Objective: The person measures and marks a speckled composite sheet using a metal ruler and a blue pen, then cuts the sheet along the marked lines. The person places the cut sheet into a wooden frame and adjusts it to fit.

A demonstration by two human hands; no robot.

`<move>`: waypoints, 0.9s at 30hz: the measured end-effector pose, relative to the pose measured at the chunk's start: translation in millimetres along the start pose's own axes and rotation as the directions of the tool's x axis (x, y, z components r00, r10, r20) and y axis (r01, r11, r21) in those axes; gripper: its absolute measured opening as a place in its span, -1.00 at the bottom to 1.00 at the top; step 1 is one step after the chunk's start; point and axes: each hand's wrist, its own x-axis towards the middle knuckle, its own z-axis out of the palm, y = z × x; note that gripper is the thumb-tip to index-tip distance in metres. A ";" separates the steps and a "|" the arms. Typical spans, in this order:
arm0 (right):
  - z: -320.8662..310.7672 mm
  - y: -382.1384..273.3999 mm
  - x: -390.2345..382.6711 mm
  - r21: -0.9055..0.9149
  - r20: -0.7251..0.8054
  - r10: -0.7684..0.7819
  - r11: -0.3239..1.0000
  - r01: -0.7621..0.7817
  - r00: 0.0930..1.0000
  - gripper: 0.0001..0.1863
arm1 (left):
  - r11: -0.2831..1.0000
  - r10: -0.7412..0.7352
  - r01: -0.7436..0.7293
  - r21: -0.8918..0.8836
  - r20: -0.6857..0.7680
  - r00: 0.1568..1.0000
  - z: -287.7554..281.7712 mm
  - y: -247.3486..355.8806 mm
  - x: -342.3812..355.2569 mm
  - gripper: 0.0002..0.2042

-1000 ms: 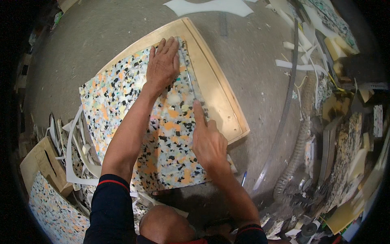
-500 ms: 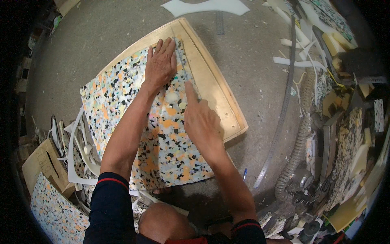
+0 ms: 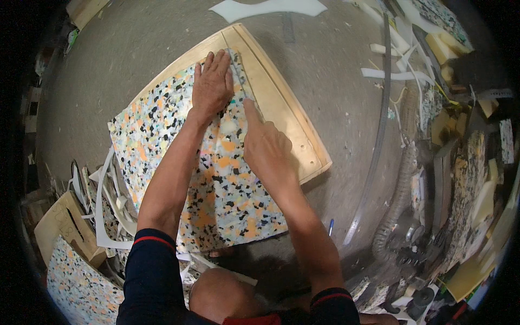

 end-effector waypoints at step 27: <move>0.6 -0.1 -52.1 0.019 0.122 0.119 0.992 -0.122 0.985 -0.36 | 0.999 0.019 -0.018 0.045 -0.040 0.999 12.9 -4.4 -16.5 -0.54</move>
